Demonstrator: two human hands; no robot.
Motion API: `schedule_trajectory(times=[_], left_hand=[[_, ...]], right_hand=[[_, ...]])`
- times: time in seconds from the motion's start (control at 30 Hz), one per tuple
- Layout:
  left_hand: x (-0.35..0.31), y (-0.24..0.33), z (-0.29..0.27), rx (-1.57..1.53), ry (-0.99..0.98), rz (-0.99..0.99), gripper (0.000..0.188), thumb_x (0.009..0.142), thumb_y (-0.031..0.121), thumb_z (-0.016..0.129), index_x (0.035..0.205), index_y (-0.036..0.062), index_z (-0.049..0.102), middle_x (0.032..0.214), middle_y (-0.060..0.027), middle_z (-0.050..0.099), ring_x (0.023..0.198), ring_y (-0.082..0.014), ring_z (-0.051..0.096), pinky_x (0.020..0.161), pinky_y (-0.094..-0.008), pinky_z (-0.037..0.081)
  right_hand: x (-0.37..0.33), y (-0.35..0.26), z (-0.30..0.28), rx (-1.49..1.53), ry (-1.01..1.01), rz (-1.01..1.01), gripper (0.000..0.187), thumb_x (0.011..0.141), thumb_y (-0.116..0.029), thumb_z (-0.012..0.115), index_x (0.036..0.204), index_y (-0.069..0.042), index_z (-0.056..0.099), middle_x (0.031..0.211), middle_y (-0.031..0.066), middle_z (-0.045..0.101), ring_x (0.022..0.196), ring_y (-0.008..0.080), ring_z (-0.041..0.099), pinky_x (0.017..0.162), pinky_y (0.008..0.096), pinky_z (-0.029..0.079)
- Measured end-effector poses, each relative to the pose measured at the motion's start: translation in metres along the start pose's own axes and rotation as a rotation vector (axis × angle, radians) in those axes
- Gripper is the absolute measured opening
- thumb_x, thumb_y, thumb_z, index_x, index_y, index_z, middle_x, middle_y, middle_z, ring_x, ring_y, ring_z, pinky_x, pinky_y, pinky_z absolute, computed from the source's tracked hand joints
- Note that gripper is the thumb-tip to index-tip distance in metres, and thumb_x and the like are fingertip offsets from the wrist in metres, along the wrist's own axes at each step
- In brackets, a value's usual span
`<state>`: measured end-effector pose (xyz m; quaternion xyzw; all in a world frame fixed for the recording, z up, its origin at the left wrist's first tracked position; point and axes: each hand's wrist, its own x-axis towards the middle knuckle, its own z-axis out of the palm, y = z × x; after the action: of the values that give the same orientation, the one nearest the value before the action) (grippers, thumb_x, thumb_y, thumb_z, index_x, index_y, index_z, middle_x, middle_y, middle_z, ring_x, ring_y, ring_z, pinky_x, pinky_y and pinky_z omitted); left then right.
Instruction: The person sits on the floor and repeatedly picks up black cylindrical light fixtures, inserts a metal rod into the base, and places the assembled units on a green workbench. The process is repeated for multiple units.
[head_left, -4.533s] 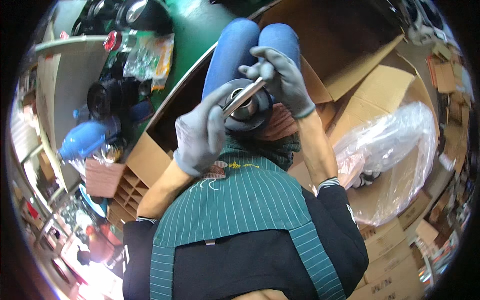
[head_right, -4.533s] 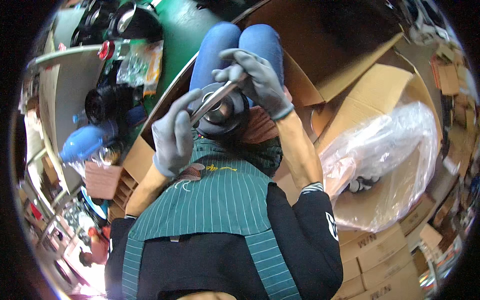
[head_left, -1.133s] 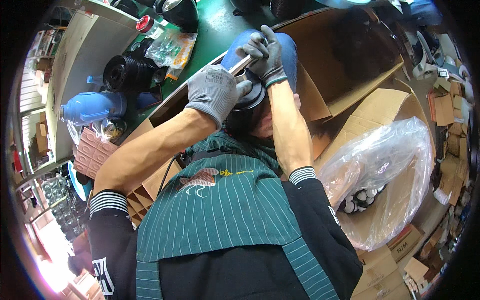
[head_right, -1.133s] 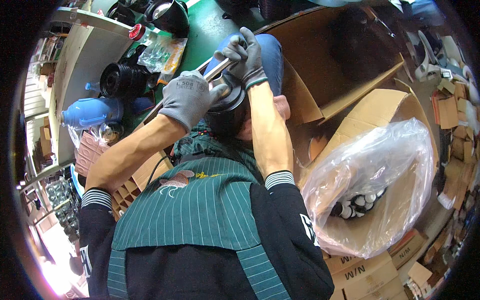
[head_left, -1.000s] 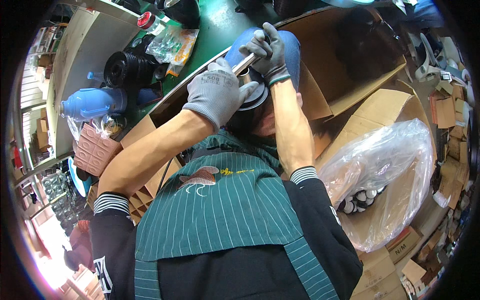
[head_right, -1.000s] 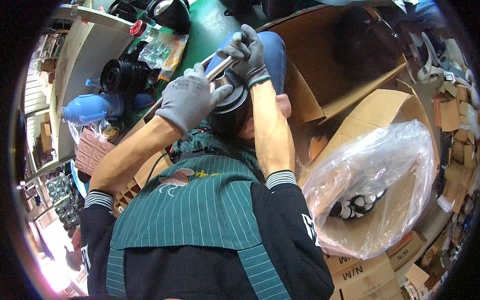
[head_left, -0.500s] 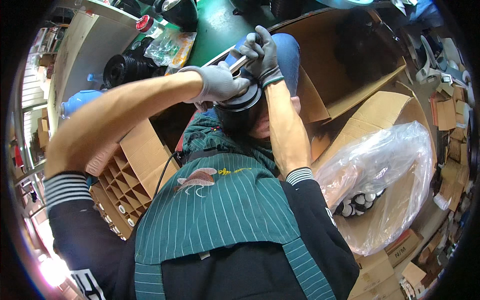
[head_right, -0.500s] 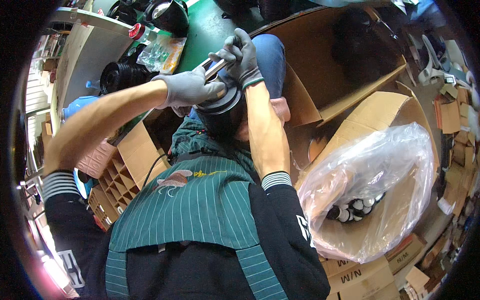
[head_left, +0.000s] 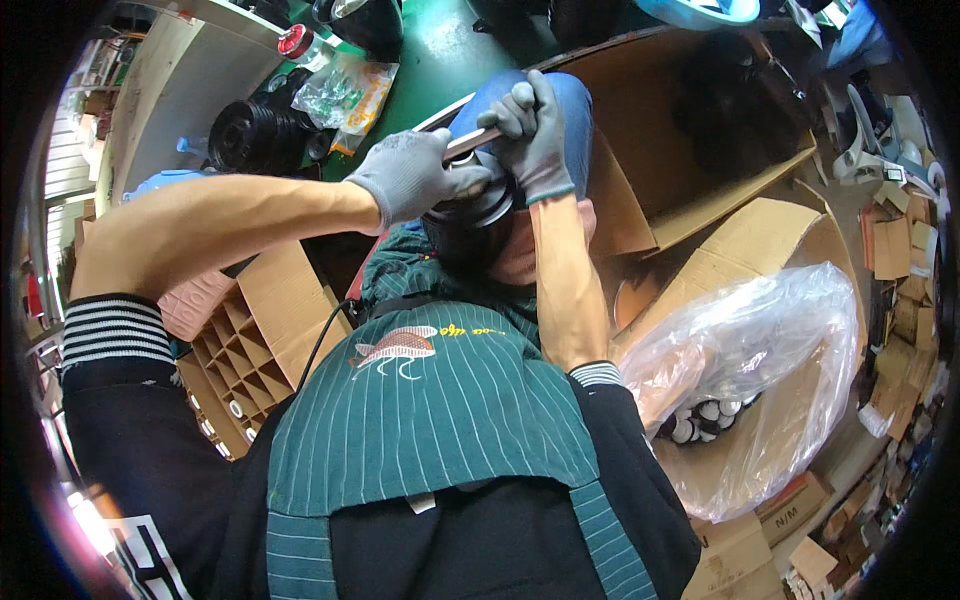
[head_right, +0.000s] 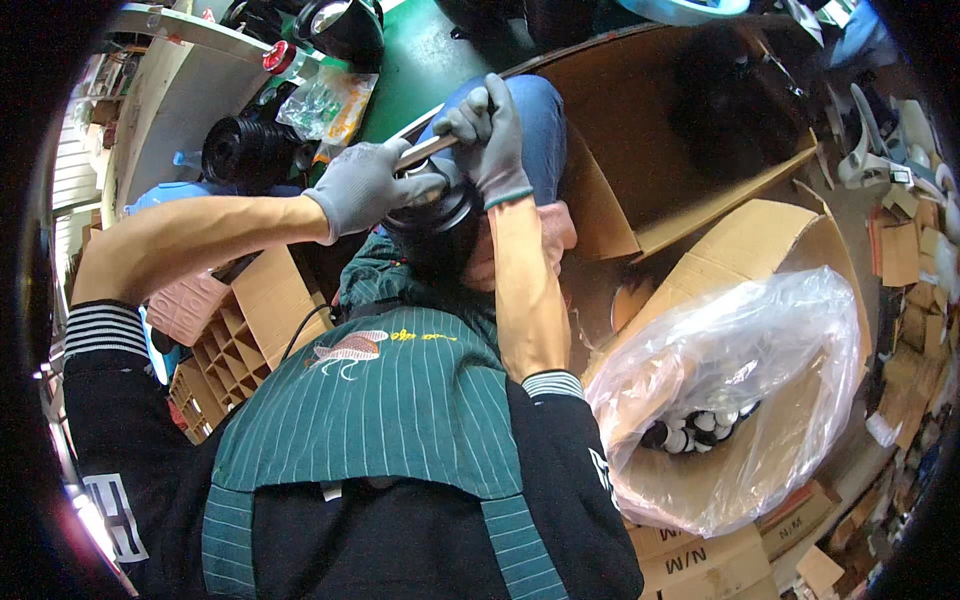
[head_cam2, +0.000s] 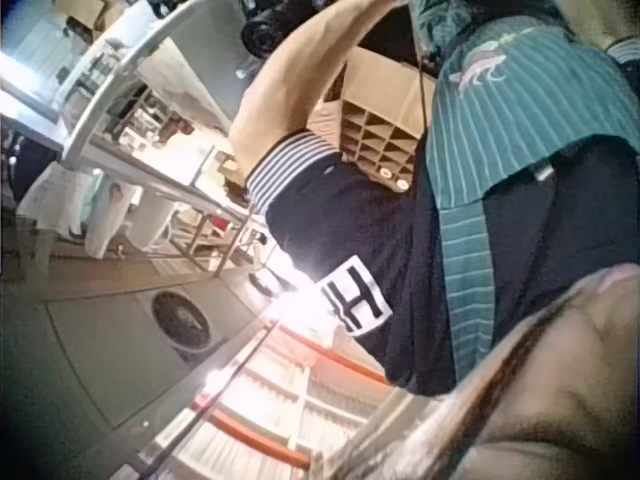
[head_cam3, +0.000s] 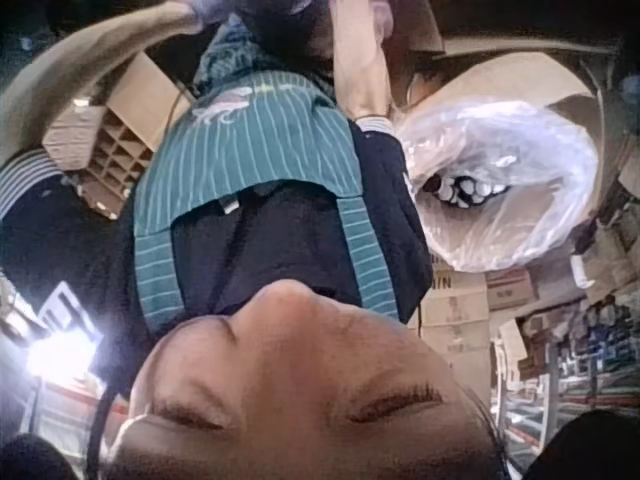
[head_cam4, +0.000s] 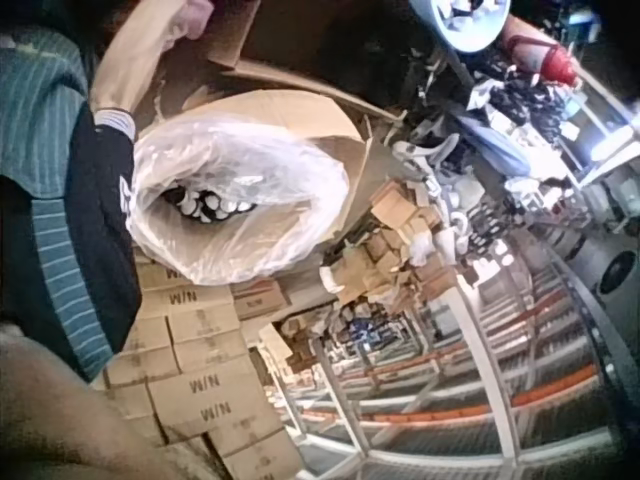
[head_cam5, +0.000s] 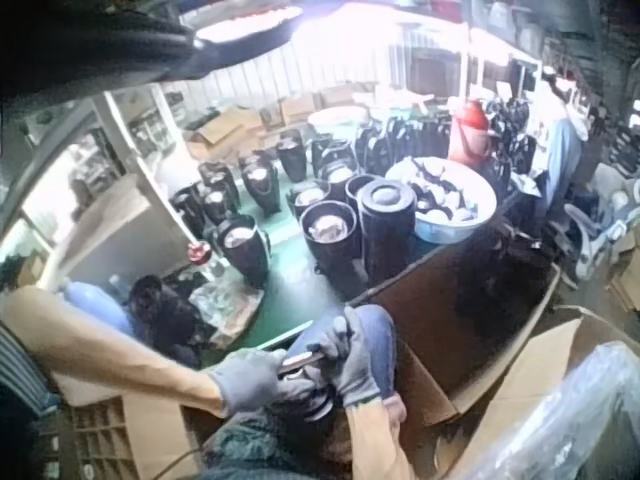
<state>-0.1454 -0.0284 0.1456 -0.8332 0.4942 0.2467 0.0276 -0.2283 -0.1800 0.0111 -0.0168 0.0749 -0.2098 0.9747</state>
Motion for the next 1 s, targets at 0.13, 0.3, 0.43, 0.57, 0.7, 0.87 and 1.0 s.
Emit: schedule_trajectory(times=[0.13, 0.3, 0.43, 0.57, 0.7, 0.87, 1.0], left_hand=[[-0.003, -0.008, -0.002, -0.054, -0.008, 0.099, 0.069, 0.097, 0.060, 0.074, 0.126, -0.0028, 0.069, 0.092, -0.0289, 0.075, 0.087, -0.0444, 0.076, 0.078, -0.0523, 0.058], [0.003, -0.037, 0.000, 0.048, 0.053, 0.382, 0.060, 0.096, 0.056, 0.078, 0.122, 0.0031, 0.068, 0.087, -0.0255, 0.073, 0.080, -0.0446, 0.075, 0.070, -0.0510, 0.058], [0.004, -0.039, 0.009, 0.044, 0.036, 0.432, 0.057, 0.093, 0.051, 0.082, 0.128, 0.0094, 0.064, 0.081, -0.0205, 0.072, 0.075, -0.0438, 0.074, 0.066, -0.0496, 0.058], [0.011, -0.061, 0.007, -0.089, 0.021, 0.521, 0.060, 0.092, 0.050, 0.083, 0.131, 0.0108, 0.063, 0.085, -0.0179, 0.074, 0.078, -0.0406, 0.076, 0.069, -0.0459, 0.060], [0.027, -0.066, 0.015, -0.020, 0.129, 0.687, 0.057, 0.088, 0.049, 0.086, 0.126, 0.0119, 0.065, 0.083, -0.0164, 0.073, 0.074, -0.0378, 0.076, 0.065, -0.0449, 0.060], [0.039, -0.063, 0.016, -0.061, 0.126, 0.770, 0.054, 0.083, 0.052, 0.087, 0.117, 0.0150, 0.069, 0.076, -0.0135, 0.070, 0.070, -0.0372, 0.074, 0.059, -0.0450, 0.058], [0.076, -0.058, 0.012, -0.044, 0.059, 0.977, 0.054, 0.080, 0.056, 0.087, 0.105, 0.0124, 0.067, 0.081, -0.0103, 0.073, 0.071, -0.0343, 0.074, 0.060, -0.0434, 0.057]], right_hand=[[-0.014, -0.001, 0.007, -0.010, -0.059, -0.043, 0.051, 0.112, -0.039, 0.056, 0.067, -0.020, 0.045, 0.055, -0.0059, 0.023, 0.052, 0.0116, 0.026, 0.067, 0.0328, 0.042], [-0.054, 0.006, 0.045, -0.188, 0.057, -0.194, 0.055, 0.114, -0.039, 0.050, 0.064, -0.022, 0.034, 0.057, -0.0064, 0.019, 0.054, 0.0116, 0.020, 0.065, 0.0321, 0.037], [-0.069, 0.009, 0.039, -0.264, -0.032, -0.275, 0.058, 0.117, -0.038, 0.042, 0.063, -0.020, 0.030, 0.056, -0.0045, 0.020, 0.055, 0.0119, 0.021, 0.065, 0.0326, 0.034], [-0.067, 0.019, 0.054, -0.283, -0.048, -0.305, 0.055, 0.117, -0.032, 0.038, 0.065, -0.020, 0.028, 0.059, -0.0045, 0.018, 0.057, 0.0132, 0.019, 0.069, 0.0334, 0.035], [-0.083, 0.022, 0.044, -0.297, -0.172, -0.439, 0.050, 0.118, -0.025, 0.034, 0.068, -0.020, 0.032, 0.057, -0.0036, 0.022, 0.055, 0.0130, 0.026, 0.069, 0.0331, 0.037], [-0.094, 0.020, 0.038, -0.273, -0.153, -0.427, 0.050, 0.118, -0.024, 0.032, 0.068, -0.020, 0.032, 0.056, -0.0040, 0.021, 0.057, 0.0135, 0.025, 0.074, 0.0333, 0.038], [-0.118, 0.029, 0.039, -0.326, -0.103, -0.579, 0.048, 0.116, -0.019, 0.033, 0.069, -0.019, 0.030, 0.056, -0.0031, 0.021, 0.056, 0.0138, 0.024, 0.067, 0.0315, 0.034]])
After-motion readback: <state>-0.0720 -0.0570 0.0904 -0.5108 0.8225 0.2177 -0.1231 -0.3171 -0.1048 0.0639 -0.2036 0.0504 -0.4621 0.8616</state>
